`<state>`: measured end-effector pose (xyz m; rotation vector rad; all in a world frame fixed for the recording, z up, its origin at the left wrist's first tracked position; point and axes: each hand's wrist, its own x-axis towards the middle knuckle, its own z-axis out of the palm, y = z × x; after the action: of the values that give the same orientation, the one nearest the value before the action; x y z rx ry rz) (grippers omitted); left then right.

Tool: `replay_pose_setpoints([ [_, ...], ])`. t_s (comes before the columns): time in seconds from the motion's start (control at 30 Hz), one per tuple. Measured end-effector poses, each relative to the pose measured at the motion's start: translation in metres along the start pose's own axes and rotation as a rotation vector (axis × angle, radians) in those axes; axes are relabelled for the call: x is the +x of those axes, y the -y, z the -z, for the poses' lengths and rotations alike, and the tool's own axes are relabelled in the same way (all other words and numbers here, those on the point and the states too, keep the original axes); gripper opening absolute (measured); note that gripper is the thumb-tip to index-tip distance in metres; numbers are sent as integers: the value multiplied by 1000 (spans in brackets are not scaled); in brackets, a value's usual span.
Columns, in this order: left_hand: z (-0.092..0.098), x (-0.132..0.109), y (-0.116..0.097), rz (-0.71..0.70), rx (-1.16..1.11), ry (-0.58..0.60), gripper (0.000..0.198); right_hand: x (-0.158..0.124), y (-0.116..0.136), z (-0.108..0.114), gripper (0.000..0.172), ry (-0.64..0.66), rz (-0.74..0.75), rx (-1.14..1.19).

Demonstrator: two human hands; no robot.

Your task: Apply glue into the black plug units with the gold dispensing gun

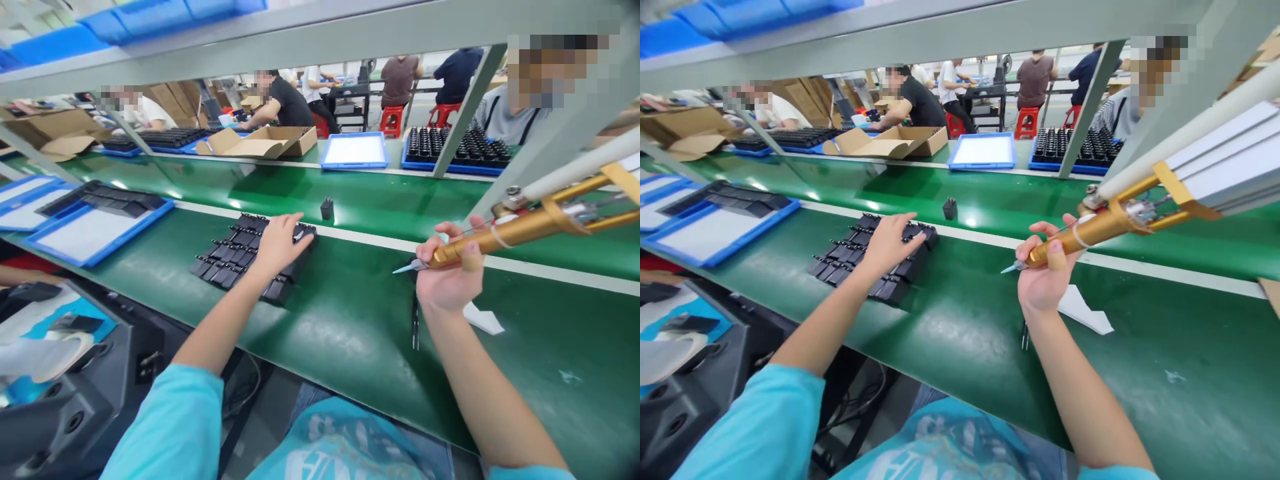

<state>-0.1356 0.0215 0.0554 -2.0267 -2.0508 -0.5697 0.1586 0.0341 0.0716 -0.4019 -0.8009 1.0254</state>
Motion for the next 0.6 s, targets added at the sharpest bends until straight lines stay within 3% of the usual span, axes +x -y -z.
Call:
replay_pose_setpoints([
  [0.07, -17, 62, 3, 95, -42, 113, 64, 0, -2, 1, 35, -22, 36, -9],
  [0.13, -42, 114, 1, 298, -60, 302, 72, -1, -4, 2, 30, -52, 68, -6],
  [0.23, -75, 157, -7, 391, -48, 387, 66, -1, -5, 4, 21, -59, 62, -2],
  [0.33, -89, 167, -12, 426, -17, 392, 52, -1, -6, 6, 19, -26, 26, -12],
  [0.47, -82, 163, -19, 368, -11, 376, 45, -1, -8, 7, 20, 4, 19, -21],
  [0.6, -62, 126, -51, 191, -68, 387, 47, -1, -7, 5, 19, 14, 19, -8],
])
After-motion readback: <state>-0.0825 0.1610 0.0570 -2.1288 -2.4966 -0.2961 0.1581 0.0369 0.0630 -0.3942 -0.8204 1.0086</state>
